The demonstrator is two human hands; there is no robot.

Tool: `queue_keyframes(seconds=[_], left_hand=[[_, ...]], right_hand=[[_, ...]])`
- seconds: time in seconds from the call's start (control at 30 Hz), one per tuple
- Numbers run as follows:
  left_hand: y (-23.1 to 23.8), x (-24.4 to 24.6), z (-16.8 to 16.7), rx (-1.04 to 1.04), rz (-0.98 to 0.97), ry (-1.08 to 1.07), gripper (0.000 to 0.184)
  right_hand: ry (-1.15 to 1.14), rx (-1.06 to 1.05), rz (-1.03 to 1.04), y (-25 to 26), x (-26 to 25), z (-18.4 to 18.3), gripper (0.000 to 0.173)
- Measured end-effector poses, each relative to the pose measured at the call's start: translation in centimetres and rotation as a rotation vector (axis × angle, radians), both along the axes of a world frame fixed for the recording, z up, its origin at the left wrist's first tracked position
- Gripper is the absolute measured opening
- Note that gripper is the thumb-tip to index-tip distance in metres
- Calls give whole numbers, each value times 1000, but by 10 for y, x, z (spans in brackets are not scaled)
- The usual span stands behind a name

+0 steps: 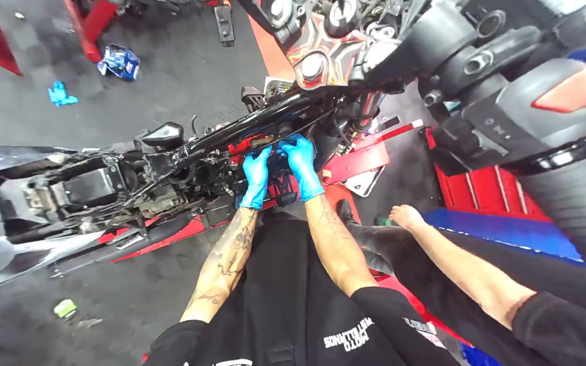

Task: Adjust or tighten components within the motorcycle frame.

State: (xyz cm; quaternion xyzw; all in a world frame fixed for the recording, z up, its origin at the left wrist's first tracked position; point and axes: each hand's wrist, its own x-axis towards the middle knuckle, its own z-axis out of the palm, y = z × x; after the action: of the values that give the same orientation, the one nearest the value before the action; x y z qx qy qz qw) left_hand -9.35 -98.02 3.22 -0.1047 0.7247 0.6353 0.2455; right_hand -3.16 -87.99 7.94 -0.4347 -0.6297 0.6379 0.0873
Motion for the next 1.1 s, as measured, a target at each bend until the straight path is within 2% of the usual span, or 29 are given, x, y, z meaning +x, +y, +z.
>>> queue_keyframes(seconds=[0.13,0.23,0.47,0.63,0.83,1.0,1.1], left_hand=[[-4,1,-1,68,2,3,39],[-3,-2,1,78,14,0,35],[-9,8,9,81,-8,34,39],[-1,6,-10,77,62,73,31],[-4,4,-19,58,59,123,20],[-8,0,-17,81,48,134,19],[-7,-3,-13,82,54,140,18]], right_hand=[[48,15,5,0,0,-5,28],[44,27,10,-12,12,3,36],[148,428,-85,-23,-2,-26,31],[172,392,-182,-21,-12,-38,24],[169,138,-213,-11,-14,-42,19],[22,359,-184,-11,-21,-35,22],[119,163,-318,-15,-25,-35,20]])
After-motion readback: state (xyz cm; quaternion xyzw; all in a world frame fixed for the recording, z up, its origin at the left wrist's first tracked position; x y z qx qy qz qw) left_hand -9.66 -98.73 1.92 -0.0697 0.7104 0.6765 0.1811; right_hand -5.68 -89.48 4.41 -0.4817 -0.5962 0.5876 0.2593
